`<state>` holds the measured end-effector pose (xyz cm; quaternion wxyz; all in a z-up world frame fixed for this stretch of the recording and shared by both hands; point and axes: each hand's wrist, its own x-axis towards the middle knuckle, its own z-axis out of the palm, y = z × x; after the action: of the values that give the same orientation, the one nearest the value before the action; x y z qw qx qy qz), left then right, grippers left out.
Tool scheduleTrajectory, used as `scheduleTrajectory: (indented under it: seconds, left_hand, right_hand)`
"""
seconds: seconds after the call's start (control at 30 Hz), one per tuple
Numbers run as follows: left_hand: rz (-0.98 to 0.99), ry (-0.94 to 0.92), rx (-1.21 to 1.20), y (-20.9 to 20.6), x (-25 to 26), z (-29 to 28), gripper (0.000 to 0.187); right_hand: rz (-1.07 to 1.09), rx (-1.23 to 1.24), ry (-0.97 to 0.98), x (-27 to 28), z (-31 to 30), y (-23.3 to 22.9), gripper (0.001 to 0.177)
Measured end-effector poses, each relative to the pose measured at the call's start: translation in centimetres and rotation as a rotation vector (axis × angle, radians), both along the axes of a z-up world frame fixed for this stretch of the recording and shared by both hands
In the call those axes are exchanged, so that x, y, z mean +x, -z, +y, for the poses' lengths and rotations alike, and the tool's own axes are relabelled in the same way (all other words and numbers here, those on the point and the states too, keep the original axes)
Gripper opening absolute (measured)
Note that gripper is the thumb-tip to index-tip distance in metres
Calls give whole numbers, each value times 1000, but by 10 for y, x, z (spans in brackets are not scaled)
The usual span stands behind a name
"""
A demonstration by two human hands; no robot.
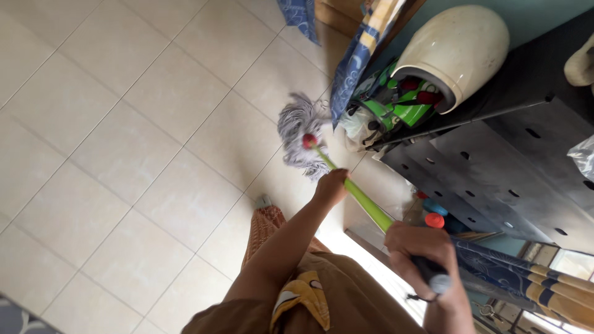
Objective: The person mops the tiled floor of a room by moving a mop back and forth across different sections of the ground.
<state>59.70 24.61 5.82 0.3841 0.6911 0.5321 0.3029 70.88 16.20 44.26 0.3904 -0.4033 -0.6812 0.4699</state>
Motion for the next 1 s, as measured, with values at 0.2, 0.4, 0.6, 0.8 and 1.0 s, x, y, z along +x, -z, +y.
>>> scheduleTrajectory:
  seconds: [0.2, 0.4, 0.6, 0.8, 1.0]
  left_hand:
    - [305, -70, -116, -3, -38, -107, 6]
    - [282, -145, -247, 36, -27, -162, 10]
    - [198, 1, -98, 58, 48, -123, 8]
    - [246, 131, -46, 73, 127, -69, 12]
    - [260, 425, -122, 73, 210, -101, 13]
  right_hand:
    - [267, -196, -83, 33, -34, 7, 25]
    - [270, -264, -20, 50, -70, 10, 30]
    - [193, 26, 143, 76, -94, 17, 21]
    - [-22, -25, 646, 88, -121, 36, 17]
    - [24, -51, 976, 115, -159, 33, 18]
